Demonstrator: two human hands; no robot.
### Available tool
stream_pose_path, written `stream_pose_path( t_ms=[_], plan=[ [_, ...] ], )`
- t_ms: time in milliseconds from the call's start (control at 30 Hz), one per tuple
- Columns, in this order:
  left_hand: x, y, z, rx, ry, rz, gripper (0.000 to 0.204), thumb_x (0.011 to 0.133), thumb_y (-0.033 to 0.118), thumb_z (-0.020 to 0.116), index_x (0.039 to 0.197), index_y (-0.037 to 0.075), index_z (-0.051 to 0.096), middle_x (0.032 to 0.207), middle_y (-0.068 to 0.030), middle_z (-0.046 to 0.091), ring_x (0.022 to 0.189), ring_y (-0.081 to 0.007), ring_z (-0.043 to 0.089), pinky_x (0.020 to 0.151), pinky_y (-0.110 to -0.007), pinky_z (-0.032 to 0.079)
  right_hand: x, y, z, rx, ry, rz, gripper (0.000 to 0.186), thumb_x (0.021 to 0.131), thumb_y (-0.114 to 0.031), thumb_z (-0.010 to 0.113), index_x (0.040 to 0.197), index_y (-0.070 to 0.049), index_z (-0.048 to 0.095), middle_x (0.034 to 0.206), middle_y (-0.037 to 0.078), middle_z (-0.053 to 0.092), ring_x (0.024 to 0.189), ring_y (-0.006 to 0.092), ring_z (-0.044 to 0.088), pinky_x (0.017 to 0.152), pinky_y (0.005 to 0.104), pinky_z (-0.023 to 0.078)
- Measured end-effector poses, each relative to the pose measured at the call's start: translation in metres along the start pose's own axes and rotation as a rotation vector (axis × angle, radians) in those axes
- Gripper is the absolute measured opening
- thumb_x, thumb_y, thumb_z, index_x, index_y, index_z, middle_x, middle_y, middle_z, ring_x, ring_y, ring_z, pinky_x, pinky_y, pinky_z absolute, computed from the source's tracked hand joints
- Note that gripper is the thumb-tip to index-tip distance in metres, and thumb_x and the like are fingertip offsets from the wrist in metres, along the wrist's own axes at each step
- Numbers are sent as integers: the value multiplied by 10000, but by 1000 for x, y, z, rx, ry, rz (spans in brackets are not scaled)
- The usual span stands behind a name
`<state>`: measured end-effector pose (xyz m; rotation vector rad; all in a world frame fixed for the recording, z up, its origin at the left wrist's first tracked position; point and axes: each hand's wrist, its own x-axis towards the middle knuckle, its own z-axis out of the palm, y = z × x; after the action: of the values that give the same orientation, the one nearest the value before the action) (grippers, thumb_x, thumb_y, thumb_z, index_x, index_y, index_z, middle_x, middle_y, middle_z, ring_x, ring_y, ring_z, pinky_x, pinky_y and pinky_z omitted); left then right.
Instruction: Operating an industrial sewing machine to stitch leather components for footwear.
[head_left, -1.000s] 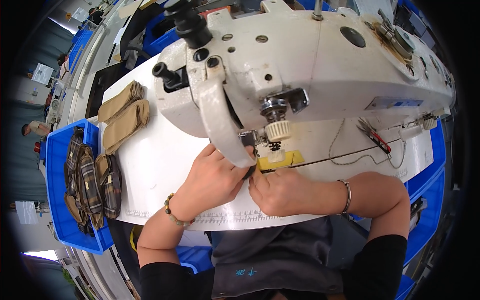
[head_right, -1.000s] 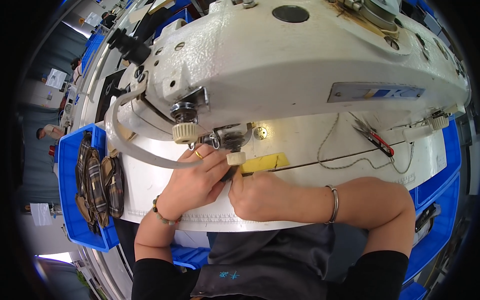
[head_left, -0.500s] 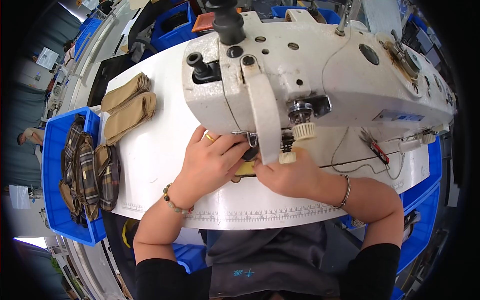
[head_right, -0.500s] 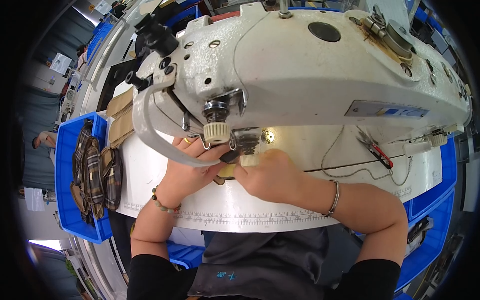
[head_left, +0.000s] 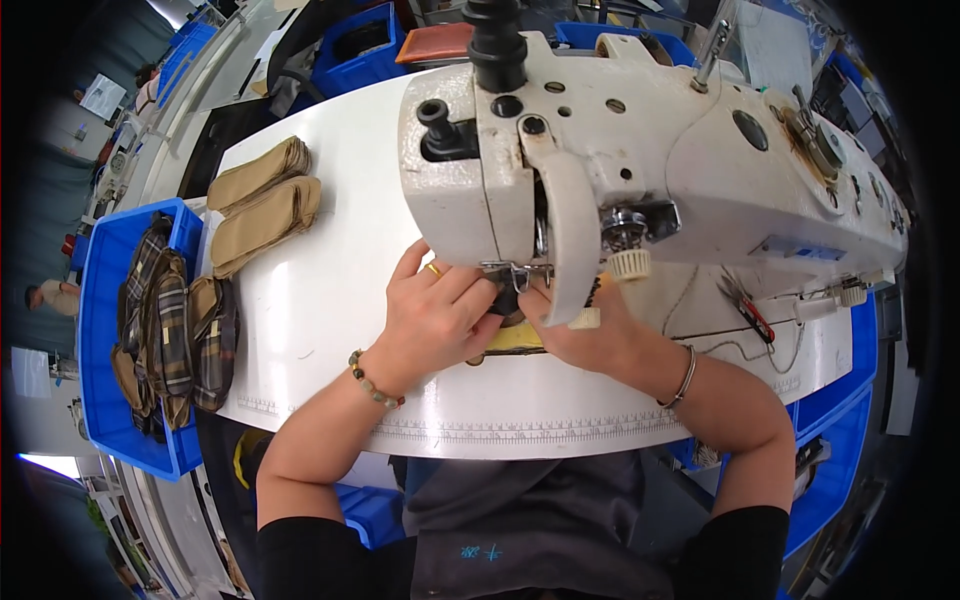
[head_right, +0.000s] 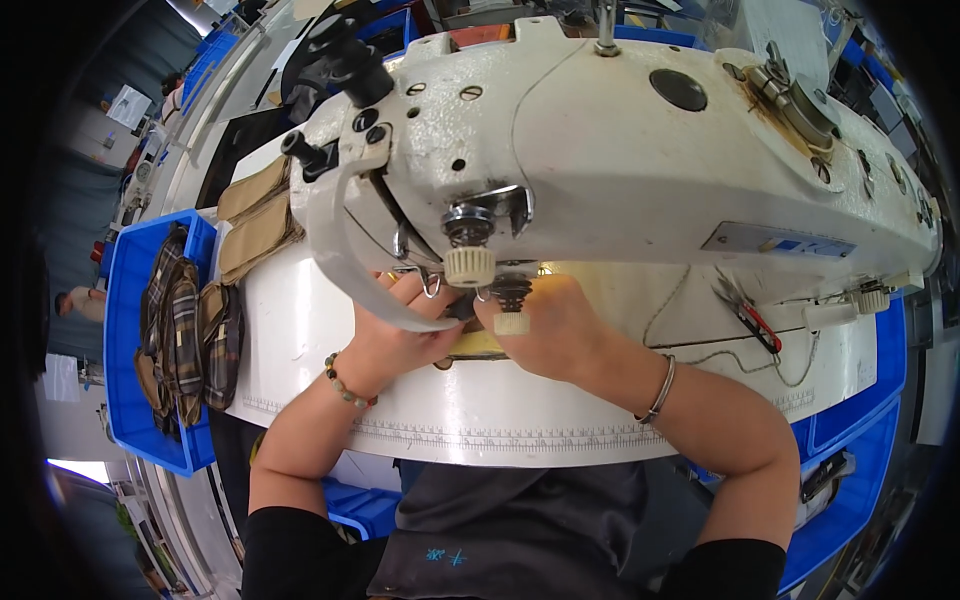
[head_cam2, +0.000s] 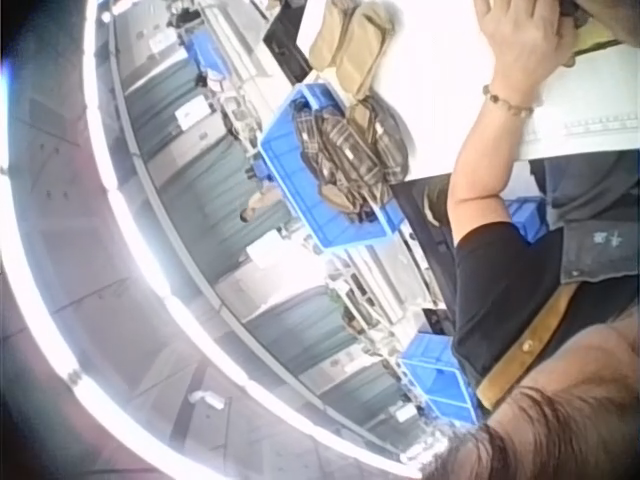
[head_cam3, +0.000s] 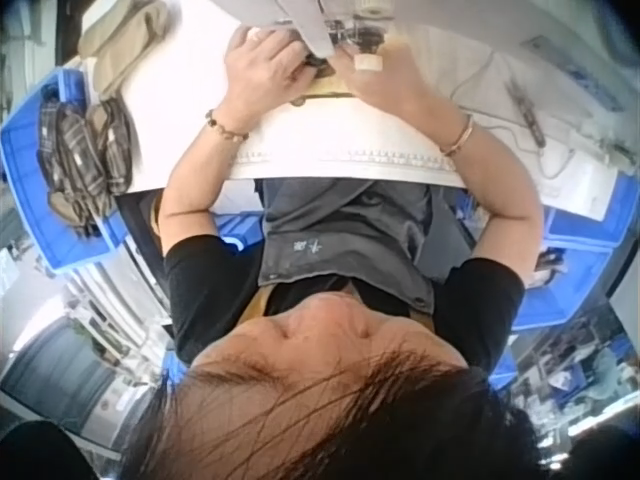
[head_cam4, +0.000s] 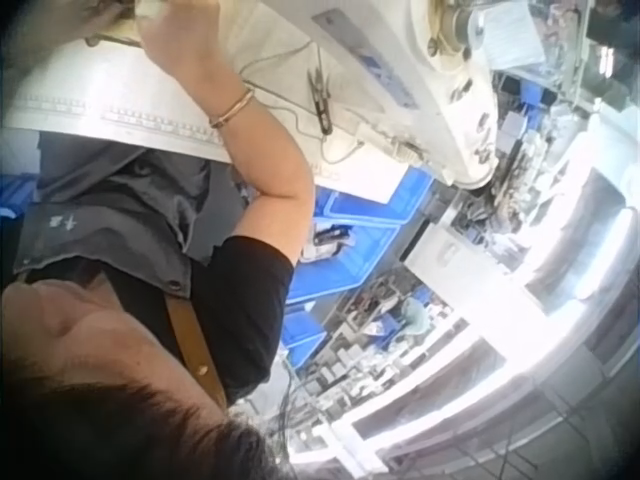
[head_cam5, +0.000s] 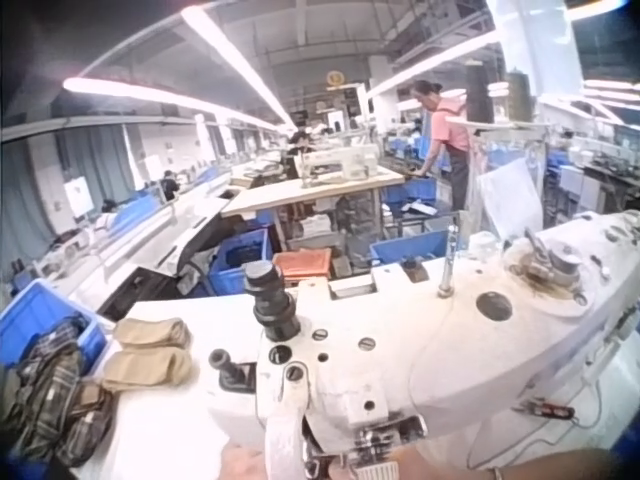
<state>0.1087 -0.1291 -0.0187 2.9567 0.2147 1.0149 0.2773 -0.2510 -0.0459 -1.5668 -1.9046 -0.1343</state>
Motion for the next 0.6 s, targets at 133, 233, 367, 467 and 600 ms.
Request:
stream_pose_path(
  t_ms=[133, 233, 367, 467, 600],
  plan=[
    [-1, 3, 3, -5, -27, -53, 186, 555, 136, 731, 694, 129, 608, 777, 3, 617, 741, -176, 623, 945, -404, 483, 1, -2, -4, -71, -7, -14, 91, 877, -145, 634, 838, -79, 682, 758, 88, 701, 666, 271, 683, 579, 390, 531],
    [1, -2, -2, 5, -52, -34, 176, 568, 118, 732, 703, 136, 620, 787, 4, 625, 747, -178, 625, 944, -412, 483, -1, -4, -5, -32, -26, 69, 79, 852, -145, 665, 823, -78, 696, 762, 94, 702, 661, 274, 682, 579, 392, 534],
    [2, -7, -9, 17, -40, -12, 212, 592, 84, 753, 783, 136, 680, 843, 13, 651, 824, -185, 637, 886, -392, 509, -2, -5, 0, -28, -11, 146, 91, 815, -173, 714, 811, -82, 711, 758, 92, 703, 660, 278, 682, 585, 400, 538],
    [2, -6, -19, -67, -100, 10, 266, 601, 93, 773, 857, 113, 706, 900, 8, 669, 894, -198, 642, 831, -359, 528, -1, -4, -5, -54, -22, 151, 116, 771, -196, 749, 810, -91, 718, 749, 88, 702, 654, 278, 680, 584, 401, 536],
    [12, 0, -32, -160, -158, 4, 287, 615, 102, 773, 894, 83, 708, 916, -4, 673, 900, -203, 646, 819, -344, 543, 0, -2, -8, -112, 29, 47, 130, 734, -199, 759, 811, -101, 720, 743, 70, 704, 643, 272, 678, 582, 390, 536]
  ],
)
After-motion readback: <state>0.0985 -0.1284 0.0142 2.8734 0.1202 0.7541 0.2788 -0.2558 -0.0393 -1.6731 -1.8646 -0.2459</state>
